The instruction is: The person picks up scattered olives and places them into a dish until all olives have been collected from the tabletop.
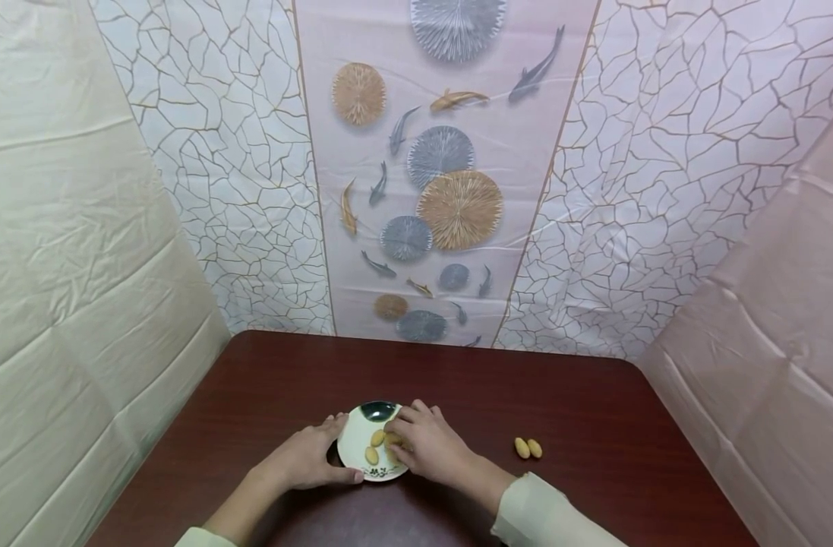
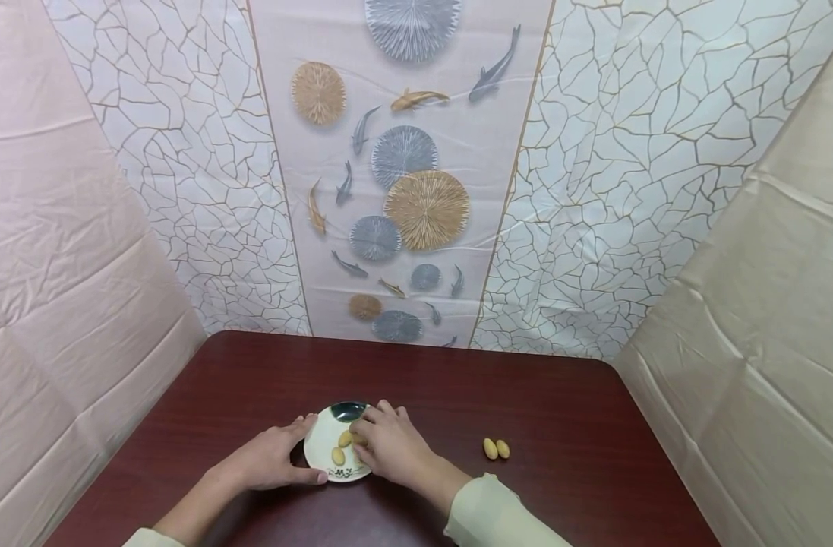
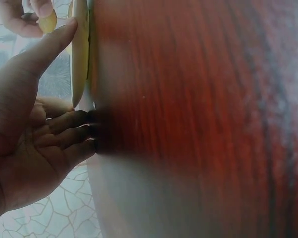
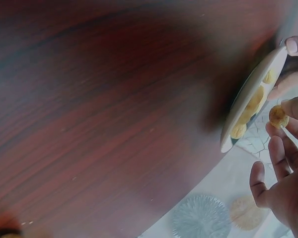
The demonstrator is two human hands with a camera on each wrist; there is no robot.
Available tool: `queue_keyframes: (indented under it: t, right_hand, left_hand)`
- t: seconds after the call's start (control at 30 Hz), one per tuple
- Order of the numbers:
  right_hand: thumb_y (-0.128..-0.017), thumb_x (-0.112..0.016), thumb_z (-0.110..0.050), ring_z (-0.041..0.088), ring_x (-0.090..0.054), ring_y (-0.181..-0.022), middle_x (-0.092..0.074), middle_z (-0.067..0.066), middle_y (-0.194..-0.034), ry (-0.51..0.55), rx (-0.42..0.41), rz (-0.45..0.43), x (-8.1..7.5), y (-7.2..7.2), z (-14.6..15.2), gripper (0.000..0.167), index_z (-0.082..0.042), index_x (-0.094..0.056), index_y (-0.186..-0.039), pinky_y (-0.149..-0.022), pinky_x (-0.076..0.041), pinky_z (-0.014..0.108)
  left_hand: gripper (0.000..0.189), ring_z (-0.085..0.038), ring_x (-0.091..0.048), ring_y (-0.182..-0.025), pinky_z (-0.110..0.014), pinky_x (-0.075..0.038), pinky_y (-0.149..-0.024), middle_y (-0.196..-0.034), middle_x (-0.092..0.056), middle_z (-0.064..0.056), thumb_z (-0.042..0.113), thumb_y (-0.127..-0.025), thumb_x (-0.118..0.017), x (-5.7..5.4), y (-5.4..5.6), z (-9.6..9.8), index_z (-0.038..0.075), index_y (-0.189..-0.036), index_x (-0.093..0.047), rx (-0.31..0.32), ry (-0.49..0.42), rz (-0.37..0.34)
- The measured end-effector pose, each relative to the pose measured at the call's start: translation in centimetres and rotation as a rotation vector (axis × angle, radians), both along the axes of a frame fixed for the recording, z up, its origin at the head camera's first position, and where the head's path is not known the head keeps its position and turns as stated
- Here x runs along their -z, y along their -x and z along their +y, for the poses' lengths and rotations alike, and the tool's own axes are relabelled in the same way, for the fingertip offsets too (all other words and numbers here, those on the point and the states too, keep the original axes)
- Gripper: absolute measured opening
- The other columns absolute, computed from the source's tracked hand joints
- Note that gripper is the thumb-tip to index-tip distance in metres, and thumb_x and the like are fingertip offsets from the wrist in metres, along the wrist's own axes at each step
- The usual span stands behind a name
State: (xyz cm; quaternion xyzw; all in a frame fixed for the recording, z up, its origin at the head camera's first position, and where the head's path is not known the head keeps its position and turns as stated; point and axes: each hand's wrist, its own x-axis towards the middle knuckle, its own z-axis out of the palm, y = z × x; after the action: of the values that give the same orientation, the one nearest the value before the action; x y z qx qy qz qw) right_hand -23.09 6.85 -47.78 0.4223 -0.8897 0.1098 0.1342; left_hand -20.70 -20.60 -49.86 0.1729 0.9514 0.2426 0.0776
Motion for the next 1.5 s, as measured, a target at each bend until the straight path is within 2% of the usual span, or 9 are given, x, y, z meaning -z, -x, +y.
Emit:
queue_keyframes:
  t: [0.3, 0.47, 0.8, 0.93, 1.2, 1.5]
  right_hand:
    - [-0.1, -0.083, -0.026, 0.013, -0.058, -0.101, -0.078, -0.003, -0.12, -0.015, -0.025, -0.029, -0.2, 0.0, -1.5, 0.021, -0.018, -0.08, -0.12, -0.08, -0.042, 0.028]
    - [-0.101, -0.083, -0.025, 0.012, -0.056, -0.099, -0.077, -0.003, -0.12, -0.023, -0.032, -0.041, -0.2, 0.2, -2.3, 0.021, -0.017, -0.08, -0.121, -0.078, -0.039, 0.025]
    - [-0.101, -0.082, -0.026, 0.011, -0.054, -0.096, -0.077, -0.007, -0.119, -0.063, -0.045, -0.035, 0.1, 0.5, -3.6, 0.02, -0.022, -0.081, -0.12, -0.077, -0.037, 0.024]
    - [-0.1, -0.082, -0.027, 0.011, -0.054, -0.095, -0.076, -0.009, -0.114, -0.065, -0.043, -0.002, 0.3, 0.6, -4.2, 0.017, -0.024, -0.08, -0.118, -0.077, -0.038, 0.026]
    - [-0.101, -0.082, -0.029, 0.013, -0.059, -0.106, -0.077, -0.013, -0.119, -0.114, 0.0, -0.014, 0.5, 0.5, -5.0, 0.018, -0.028, -0.08, -0.118, -0.09, -0.05, 0.041]
    - [-0.1, -0.082, -0.027, 0.014, -0.061, -0.105, -0.078, -0.012, -0.119, -0.084, -0.03, 0.0, 0.8, 0.6, -5.1, 0.02, -0.026, -0.08, -0.12, -0.088, -0.05, 0.04]
  left_hand:
    - [0.123, -0.052, -0.05, -0.155, -0.068, -0.046, -0.122, -0.168, -0.049, -0.031, 0.07, -0.082, -0.088, 0.0, -0.1, -0.1, -0.008, -0.165, -0.043, 0.006, -0.009, 0.007]
    - [0.123, -0.052, -0.051, -0.154, -0.068, -0.047, -0.121, -0.167, -0.049, -0.031, 0.07, -0.082, -0.088, 0.1, -0.1, -0.1, -0.008, -0.165, -0.043, 0.008, -0.011, 0.015]
    - [0.125, -0.052, -0.048, -0.156, -0.068, -0.045, -0.123, -0.171, -0.044, -0.031, 0.074, -0.083, -0.085, -0.1, -0.3, -0.1, -0.006, -0.168, -0.039, 0.003, -0.01, -0.023]
    - [0.125, -0.053, -0.049, -0.155, -0.068, -0.046, -0.122, -0.169, -0.045, -0.033, 0.073, -0.083, -0.086, -0.2, -0.3, -0.1, -0.006, -0.167, -0.04, 0.002, -0.009, -0.015]
    - [0.123, -0.052, -0.046, -0.157, -0.069, -0.045, -0.123, -0.171, -0.044, -0.03, 0.073, -0.084, -0.085, 0.0, -0.2, -0.3, -0.006, -0.168, -0.039, 0.019, -0.028, -0.012]
    - [0.122, -0.052, -0.047, -0.157, -0.07, -0.044, -0.123, -0.17, -0.046, -0.03, 0.071, -0.084, -0.086, 0.1, -0.3, -0.3, -0.006, -0.167, -0.041, 0.016, -0.039, -0.001]
